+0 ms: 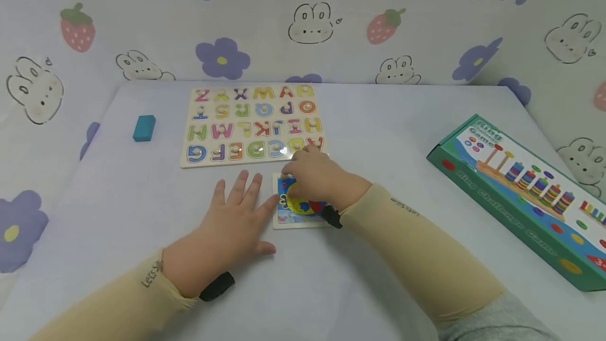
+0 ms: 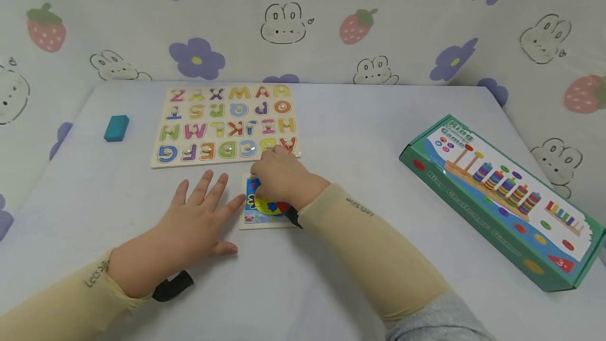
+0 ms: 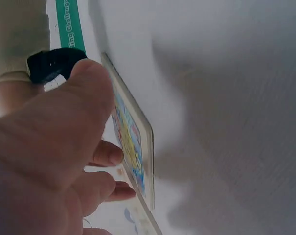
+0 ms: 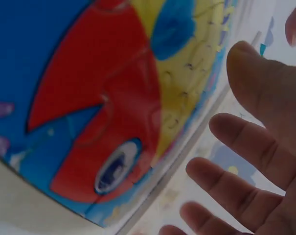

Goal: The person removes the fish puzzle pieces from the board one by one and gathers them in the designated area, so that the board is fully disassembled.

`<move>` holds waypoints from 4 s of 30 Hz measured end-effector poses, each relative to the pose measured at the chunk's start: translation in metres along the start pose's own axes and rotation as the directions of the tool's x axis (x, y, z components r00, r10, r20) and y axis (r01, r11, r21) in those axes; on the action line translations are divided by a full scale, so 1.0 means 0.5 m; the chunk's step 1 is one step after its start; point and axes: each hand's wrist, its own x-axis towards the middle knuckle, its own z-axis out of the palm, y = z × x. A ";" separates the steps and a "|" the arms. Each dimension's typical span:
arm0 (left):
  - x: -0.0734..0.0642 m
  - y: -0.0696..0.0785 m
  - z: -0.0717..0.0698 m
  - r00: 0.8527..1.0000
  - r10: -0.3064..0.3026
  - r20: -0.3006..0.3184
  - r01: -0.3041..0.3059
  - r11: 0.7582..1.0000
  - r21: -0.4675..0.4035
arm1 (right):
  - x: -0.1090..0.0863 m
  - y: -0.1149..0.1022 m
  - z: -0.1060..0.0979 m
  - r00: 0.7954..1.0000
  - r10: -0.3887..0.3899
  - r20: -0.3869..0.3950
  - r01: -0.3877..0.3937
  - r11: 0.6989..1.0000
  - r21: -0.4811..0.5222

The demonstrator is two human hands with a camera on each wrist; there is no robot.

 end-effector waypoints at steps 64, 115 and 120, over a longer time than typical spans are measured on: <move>-0.004 0.014 0.017 0.991 0.105 0.084 -0.103 0.994 -0.026 | -0.121 0.192 0.016 0.984 0.173 0.049 -0.180 0.948 0.263; 0.000 0.010 0.019 0.987 0.150 0.063 -0.151 0.989 0.005 | 0.006 0.044 -0.009 0.975 0.162 0.150 -0.203 0.926 0.320; 0.000 0.010 0.017 0.986 0.150 0.066 -0.151 0.988 0.011 | 0.011 0.044 -0.004 0.981 0.137 0.137 -0.172 0.942 0.288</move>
